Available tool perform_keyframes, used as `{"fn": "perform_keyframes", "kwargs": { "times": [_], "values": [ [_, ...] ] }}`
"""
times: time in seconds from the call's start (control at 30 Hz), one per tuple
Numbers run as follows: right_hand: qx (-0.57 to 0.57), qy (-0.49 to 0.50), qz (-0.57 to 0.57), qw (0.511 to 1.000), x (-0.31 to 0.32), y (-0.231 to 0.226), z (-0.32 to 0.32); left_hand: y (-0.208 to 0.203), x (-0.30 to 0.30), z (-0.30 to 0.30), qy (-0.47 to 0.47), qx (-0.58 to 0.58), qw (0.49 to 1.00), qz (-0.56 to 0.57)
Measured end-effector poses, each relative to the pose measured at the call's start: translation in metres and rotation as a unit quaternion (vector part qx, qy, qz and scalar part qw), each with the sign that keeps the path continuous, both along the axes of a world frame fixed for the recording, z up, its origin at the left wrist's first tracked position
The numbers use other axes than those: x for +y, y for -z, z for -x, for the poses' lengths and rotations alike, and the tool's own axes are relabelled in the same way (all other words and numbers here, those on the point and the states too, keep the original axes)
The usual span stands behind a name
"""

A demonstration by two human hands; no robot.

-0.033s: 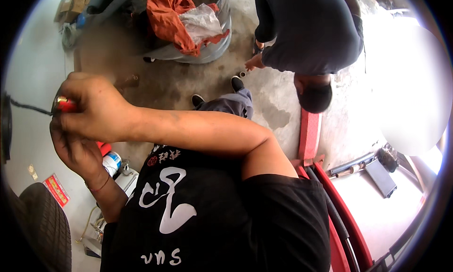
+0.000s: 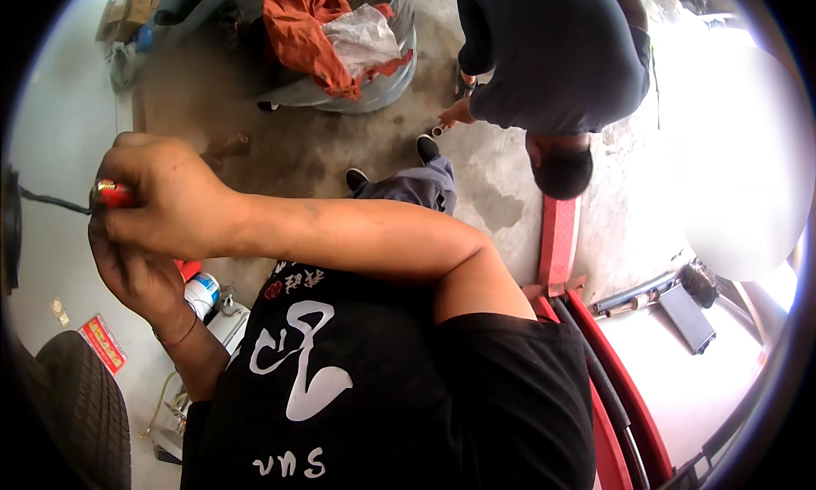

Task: The person strips the insulation from a black wire using a red tool and then wraps the exposed end with black electrical tape. The person handles the wire and tape with both hands while standing in a workshop.

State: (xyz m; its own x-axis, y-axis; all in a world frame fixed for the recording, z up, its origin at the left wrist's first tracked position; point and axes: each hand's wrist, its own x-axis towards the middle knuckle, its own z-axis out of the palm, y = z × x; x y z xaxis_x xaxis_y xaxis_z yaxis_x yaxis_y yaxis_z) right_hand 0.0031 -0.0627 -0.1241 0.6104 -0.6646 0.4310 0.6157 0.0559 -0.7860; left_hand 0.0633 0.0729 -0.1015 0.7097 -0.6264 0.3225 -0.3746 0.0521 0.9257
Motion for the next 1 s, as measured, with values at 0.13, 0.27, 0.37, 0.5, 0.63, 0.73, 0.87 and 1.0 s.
{"fn": "perform_keyframes", "kwargs": {
  "times": [0.13,0.27,0.37,0.5,0.63,0.73,0.87,1.0],
  "values": [
    [-0.030,0.031,0.022,0.999,0.001,0.000,-0.008,-0.002,0.004,-0.005,0.015,-0.010,1.000,-0.001],
    [-0.010,0.017,0.017,1.000,-0.001,-0.002,-0.008,-0.001,0.001,-0.010,-0.027,-0.106,0.993,-0.031],
    [0.030,-0.052,-0.002,0.998,-0.003,-0.003,0.000,-0.001,0.003,-0.006,-0.042,-0.067,0.997,-0.013],
    [0.051,-0.099,-0.065,0.992,-0.007,0.010,0.002,-0.009,-0.007,-0.007,-0.066,-0.026,0.997,-0.003],
    [0.207,-0.070,0.160,0.963,-0.039,-0.011,0.017,-0.034,-0.018,0.000,-0.063,-0.045,0.997,-0.010],
    [0.196,0.056,0.323,0.924,-0.049,-0.035,0.012,-0.045,-0.022,-0.005,-0.038,-0.058,0.998,0.012],
    [0.202,0.130,0.483,0.842,-0.065,-0.061,0.003,-0.061,-0.022,0.002,-0.032,0.003,0.999,0.006],
    [0.185,0.134,0.535,0.814,-0.062,-0.076,-0.005,-0.064,-0.020,0.003,-0.039,-0.003,0.999,0.002]
  ]
}}
